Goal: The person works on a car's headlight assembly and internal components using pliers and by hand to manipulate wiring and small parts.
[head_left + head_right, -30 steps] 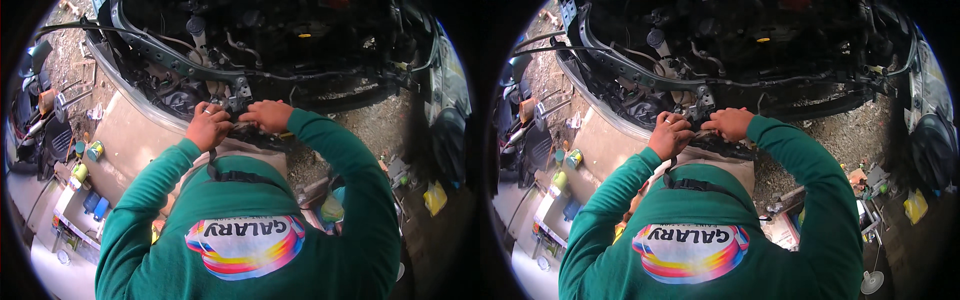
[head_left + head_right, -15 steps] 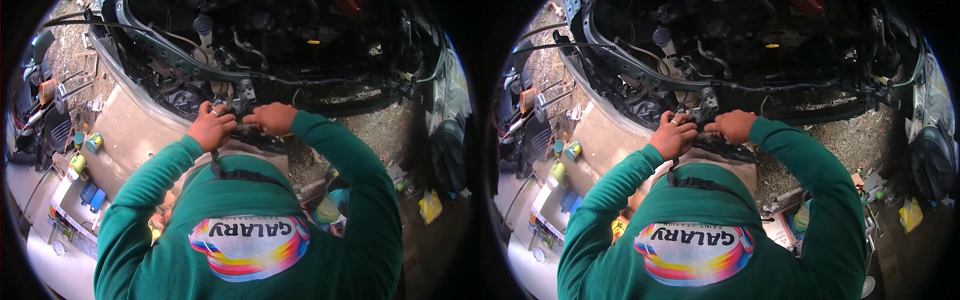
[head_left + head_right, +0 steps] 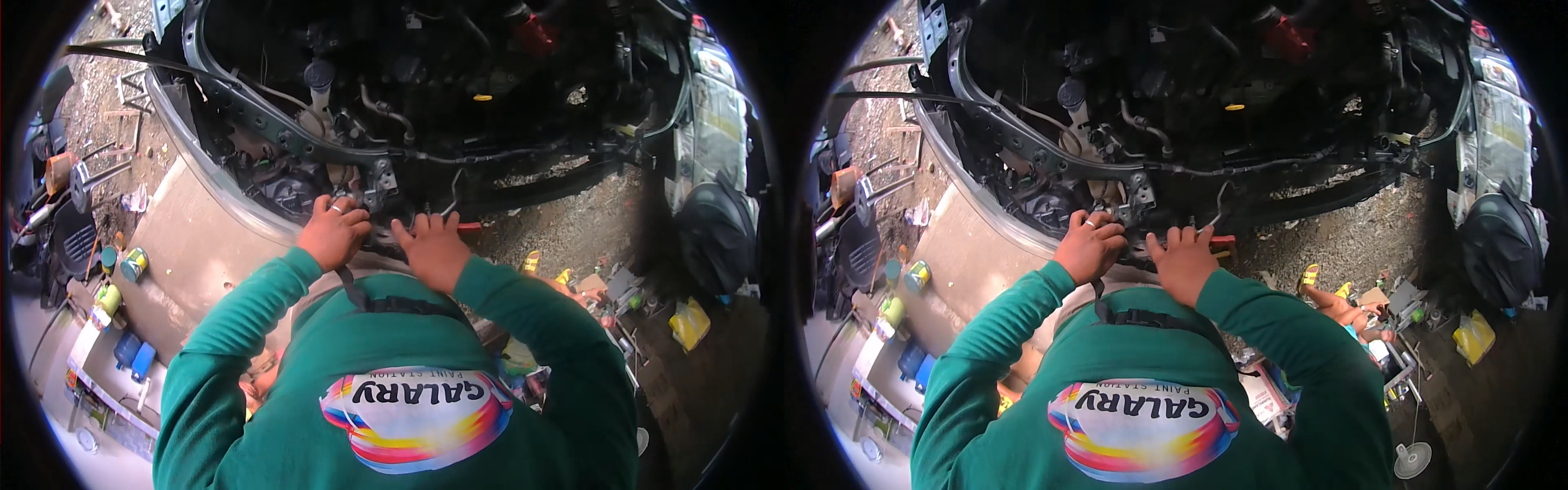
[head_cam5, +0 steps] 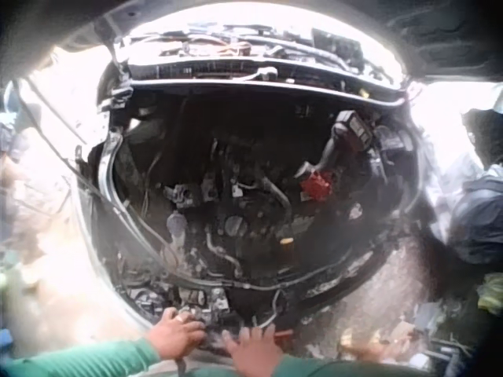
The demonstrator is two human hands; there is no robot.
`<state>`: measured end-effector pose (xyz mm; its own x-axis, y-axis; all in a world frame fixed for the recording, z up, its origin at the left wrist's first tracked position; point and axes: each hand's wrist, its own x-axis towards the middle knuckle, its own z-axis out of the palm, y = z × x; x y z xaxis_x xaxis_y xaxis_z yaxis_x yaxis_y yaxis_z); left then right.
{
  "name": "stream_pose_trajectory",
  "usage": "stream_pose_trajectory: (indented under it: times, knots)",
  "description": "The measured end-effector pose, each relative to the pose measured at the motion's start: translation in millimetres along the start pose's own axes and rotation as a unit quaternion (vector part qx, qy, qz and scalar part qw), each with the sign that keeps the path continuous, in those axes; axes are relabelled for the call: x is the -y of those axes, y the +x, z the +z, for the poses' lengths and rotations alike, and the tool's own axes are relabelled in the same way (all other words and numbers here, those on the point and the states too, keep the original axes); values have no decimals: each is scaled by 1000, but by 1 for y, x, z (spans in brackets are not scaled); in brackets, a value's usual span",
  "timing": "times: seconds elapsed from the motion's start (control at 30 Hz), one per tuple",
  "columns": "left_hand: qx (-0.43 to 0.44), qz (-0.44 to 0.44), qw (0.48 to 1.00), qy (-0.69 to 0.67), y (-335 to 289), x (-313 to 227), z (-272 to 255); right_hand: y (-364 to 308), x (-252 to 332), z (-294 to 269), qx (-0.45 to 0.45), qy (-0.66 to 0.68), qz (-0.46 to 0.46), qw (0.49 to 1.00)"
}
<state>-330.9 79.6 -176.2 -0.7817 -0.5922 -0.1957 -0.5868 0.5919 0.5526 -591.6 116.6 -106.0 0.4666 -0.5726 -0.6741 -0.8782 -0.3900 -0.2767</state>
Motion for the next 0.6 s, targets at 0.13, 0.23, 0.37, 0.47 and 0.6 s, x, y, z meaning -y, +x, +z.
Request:
stream_pose_trajectory:
  times: [0.13,0.23,0.37,0.47,0.6]
  knots:
    - [10,-8,1000,1,0,-3,-1,6,20,-4,-17,-23,12,1000]
    - [9,-2,1000,17,1,1,0,13,34,-7,-47,-76,17,996]
    - [10,-20,999,23,5,4,4,15,44,-12,-42,-107,28,993]
    - [5,-7,1000,18,6,4,2,13,53,-19,-35,-162,24,986]
    - [-8,-7,1000,21,8,7,-1,18,64,-29,-23,-244,11,970]
